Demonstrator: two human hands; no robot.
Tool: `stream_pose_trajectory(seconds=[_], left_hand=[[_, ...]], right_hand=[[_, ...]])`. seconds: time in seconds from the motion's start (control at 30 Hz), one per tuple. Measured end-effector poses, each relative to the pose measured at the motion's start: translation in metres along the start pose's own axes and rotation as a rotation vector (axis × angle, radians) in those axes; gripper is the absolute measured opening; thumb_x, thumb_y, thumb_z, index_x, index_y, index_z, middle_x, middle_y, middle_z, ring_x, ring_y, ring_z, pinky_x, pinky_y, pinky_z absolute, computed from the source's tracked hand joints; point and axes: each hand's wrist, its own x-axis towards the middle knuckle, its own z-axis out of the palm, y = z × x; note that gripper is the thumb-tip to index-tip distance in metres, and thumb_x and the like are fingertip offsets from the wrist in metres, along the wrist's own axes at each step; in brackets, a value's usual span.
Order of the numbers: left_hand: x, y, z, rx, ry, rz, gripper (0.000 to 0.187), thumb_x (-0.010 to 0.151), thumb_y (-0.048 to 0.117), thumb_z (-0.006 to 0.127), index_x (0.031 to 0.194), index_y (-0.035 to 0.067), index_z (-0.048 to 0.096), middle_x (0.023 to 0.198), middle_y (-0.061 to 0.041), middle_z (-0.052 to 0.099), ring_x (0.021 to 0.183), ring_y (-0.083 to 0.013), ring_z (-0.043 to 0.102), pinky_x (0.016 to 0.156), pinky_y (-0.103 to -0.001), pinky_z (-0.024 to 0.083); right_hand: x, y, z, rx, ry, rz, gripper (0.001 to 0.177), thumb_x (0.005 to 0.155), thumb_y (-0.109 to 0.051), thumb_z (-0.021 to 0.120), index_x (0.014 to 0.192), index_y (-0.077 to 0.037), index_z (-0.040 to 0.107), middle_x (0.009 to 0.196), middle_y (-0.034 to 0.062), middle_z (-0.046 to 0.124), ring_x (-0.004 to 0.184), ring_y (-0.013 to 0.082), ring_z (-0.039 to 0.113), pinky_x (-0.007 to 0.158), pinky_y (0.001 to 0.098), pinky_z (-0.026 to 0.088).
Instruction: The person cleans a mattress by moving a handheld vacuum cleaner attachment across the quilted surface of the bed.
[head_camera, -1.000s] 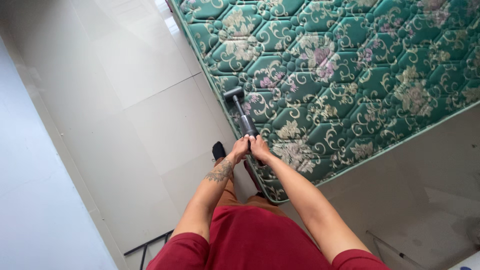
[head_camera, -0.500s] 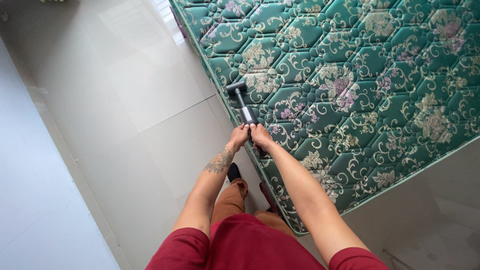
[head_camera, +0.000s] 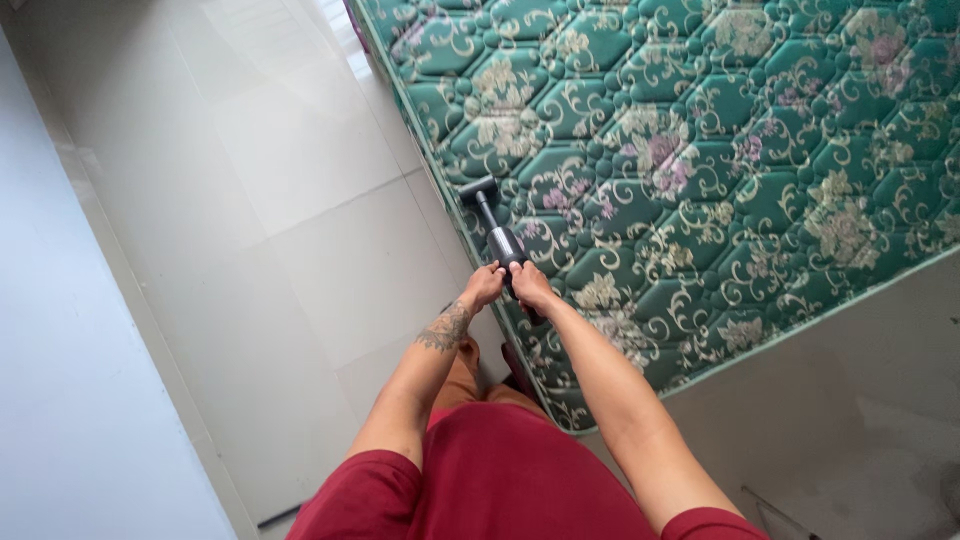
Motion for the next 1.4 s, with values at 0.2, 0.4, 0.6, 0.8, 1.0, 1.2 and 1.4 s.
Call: stream_pose_trajectory(seconds=[0.2,0.4,0.6,0.8,1.0,1.2,1.4], left_hand=[[-0.057,-0.017,0.058,0.193,-0.025,0.011,0.054,0.098,0.037,0.056,0.142,0.006,0.060,0.133,-0.023,0.066,0.127,-0.0368,0.062,0.106,-0.040,0.047],[-0.070,-0.023,0.085,0.264,-0.050,-0.019,0.055,0.098,0.037,0.057,0.143,0.006,0.057,0.132,-0.025,0.064,0.126,-0.0395,0.060,0.106,-0.043,0.047],[-0.042,-0.019,0.065,0.275,-0.068,-0.056,0.048,0.098,0.036,0.055,0.133,0.006,0.068,0.127,-0.024,0.068,0.124,-0.0402,0.062,0.104,-0.045,0.048],[0.010,-0.005,0.018,0.289,-0.022,0.006,0.046,0.097,0.031,0.055,0.134,0.006,0.065,0.125,-0.026,0.067,0.121,-0.0417,0.062,0.104,-0.046,0.048],[0.089,0.018,-0.067,0.315,-0.096,-0.019,0.044,0.096,0.029,0.054,0.131,0.006,0.068,0.123,-0.025,0.069,0.120,-0.0413,0.063,0.103,-0.045,0.048],[0.166,0.040,-0.153,0.284,-0.097,-0.047,0.042,0.095,0.030,0.056,0.128,0.007,0.070,0.124,-0.024,0.068,0.121,-0.0402,0.062,0.103,-0.044,0.048],[0.226,0.051,-0.208,0.246,-0.024,0.039,0.046,0.098,0.031,0.053,0.137,0.009,0.064,0.131,-0.023,0.067,0.127,-0.0388,0.061,0.107,-0.043,0.046]], right_hand=[[-0.042,0.079,-0.015,-0.048,-0.012,-0.034,0.047,0.105,-0.043,0.044,0.106,0.002,0.056,0.073,0.0202,0.067,0.050,0.0326,0.065,0.047,0.0476,0.051],[-0.047,0.121,-0.021,-0.145,0.004,-0.083,0.049,0.105,-0.045,0.043,0.108,0.001,0.058,0.078,0.0232,0.070,0.058,0.0370,0.069,0.059,0.0504,0.054],[-0.019,0.106,-0.011,-0.253,0.079,-0.169,0.051,0.106,-0.047,0.043,0.108,0.001,0.060,0.084,0.0245,0.071,0.070,0.0418,0.071,0.067,0.0535,0.055],[0.026,0.051,0.002,-0.218,0.084,-0.104,0.051,0.105,-0.047,0.042,0.107,0.001,0.059,0.084,0.0252,0.071,0.075,0.0420,0.072,0.072,0.0535,0.055],[0.083,-0.034,0.026,-0.221,0.109,-0.115,0.051,0.106,-0.047,0.043,0.106,0.001,0.059,0.087,0.0272,0.071,0.078,0.0461,0.069,0.073,0.0563,0.053],[0.134,-0.137,0.052,-0.149,0.099,-0.024,0.050,0.104,-0.046,0.043,0.110,0.001,0.057,0.085,0.0269,0.071,0.072,0.0452,0.070,0.069,0.0561,0.055],[0.191,-0.219,0.061,-0.151,0.108,-0.092,0.051,0.107,-0.045,0.042,0.106,0.003,0.058,0.075,0.0242,0.071,0.057,0.0353,0.069,0.059,0.0474,0.055]])
